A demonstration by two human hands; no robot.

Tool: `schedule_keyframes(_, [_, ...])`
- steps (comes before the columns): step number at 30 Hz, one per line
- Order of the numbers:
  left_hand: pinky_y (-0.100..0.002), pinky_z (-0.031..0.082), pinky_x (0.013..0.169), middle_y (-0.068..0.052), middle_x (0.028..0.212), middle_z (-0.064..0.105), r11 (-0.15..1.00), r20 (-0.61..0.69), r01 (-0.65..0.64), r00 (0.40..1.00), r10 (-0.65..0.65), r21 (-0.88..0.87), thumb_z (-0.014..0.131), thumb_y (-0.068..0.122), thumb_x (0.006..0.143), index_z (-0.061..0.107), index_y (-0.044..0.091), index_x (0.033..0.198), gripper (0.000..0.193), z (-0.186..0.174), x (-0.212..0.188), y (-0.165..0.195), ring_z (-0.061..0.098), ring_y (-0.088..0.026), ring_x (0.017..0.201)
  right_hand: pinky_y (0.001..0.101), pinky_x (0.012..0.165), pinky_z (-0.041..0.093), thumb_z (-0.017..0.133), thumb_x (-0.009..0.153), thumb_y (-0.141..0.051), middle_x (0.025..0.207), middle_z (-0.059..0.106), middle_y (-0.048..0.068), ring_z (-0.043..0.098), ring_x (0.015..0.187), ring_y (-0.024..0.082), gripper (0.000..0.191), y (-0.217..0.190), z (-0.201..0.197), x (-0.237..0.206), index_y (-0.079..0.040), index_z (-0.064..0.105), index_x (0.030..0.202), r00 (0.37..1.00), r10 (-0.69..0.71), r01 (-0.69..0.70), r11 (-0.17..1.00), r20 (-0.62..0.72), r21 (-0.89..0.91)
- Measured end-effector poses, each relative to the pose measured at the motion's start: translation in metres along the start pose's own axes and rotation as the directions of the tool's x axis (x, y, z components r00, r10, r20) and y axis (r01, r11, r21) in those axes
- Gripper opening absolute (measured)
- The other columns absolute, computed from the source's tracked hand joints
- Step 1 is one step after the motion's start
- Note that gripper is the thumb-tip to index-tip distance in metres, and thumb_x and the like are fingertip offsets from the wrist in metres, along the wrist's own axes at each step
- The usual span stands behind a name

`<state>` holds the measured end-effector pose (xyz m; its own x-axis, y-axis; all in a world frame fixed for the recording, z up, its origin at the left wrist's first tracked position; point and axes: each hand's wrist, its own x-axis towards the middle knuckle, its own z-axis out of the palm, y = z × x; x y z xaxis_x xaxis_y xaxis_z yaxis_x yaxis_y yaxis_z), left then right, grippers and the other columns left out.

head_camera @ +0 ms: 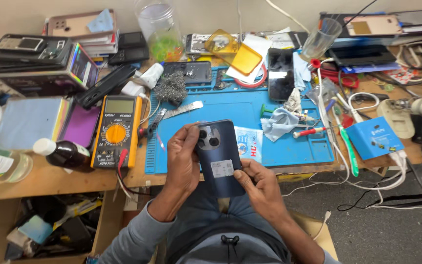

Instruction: The person applies adhesive to the internal frame of a disassembled smartphone, then attaches the back cover. They wipe the back cover with a cloth and use a rubber band to secure it while the adhesive sets.

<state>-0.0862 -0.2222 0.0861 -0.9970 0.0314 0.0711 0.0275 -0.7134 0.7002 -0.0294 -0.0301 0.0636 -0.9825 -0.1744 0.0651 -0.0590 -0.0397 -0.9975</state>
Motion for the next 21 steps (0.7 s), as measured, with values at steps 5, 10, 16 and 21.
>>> schedule_keyframes(5, [-0.039,0.057,0.099,-0.011,0.113,0.072,0.816,0.078,0.365,0.925,-0.371,-0.449,0.049,0.04,0.099,0.051,0.004,0.138,0.053,-0.001,-0.017,-0.023,0.071,-0.024,0.108,0.0259,0.079,0.05,0.064,0.102,-0.018,0.102,0.074,0.006,0.064,0.091,0.009,0.033,0.011,-0.005,0.009,0.008,0.069,0.121,0.934,0.23,-0.318,0.884,0.273,0.342])
schedule_keyframes(10, [-0.039,0.057,0.102,-0.01,0.114,0.065,0.751,0.325,0.114,0.935,0.139,-0.65,0.053,0.025,0.123,0.051,0.004,0.137,0.025,-0.027,-0.026,-0.032,0.069,-0.024,0.108,0.0315,0.07,0.055,0.062,0.1,-0.02,0.086,0.074,0.015,0.062,0.073,0.013,0.025,-0.009,-0.01,0.035,0.001,0.075,0.104,0.93,0.303,-0.147,0.823,0.206,-0.548])
schedule_keyframes(16, [-0.041,0.06,0.087,-0.008,0.108,0.069,0.862,-0.27,-0.154,0.963,0.02,-0.483,0.048,0.027,0.102,0.055,0.009,0.13,0.033,-0.056,-0.033,0.02,0.073,-0.024,0.103,0.0342,0.081,0.055,0.063,0.105,-0.009,0.112,0.078,0.01,0.073,0.092,0.022,0.011,-0.136,0.004,0.202,-0.008,0.074,0.106,0.673,-0.609,0.672,0.267,0.42,-0.69])
schedule_keyframes(21, [-0.036,0.061,0.087,-0.006,0.109,0.069,0.916,-0.297,-0.231,0.946,0.132,-0.329,0.051,0.024,0.106,0.054,0.008,0.129,0.028,-0.067,-0.022,0.028,0.07,-0.017,0.097,0.0418,0.092,0.057,0.065,0.097,-0.01,0.106,0.077,0.013,0.075,0.091,0.028,0.021,-0.204,0.129,0.372,-0.011,0.08,0.112,0.589,-0.296,0.79,0.016,0.752,-0.613])
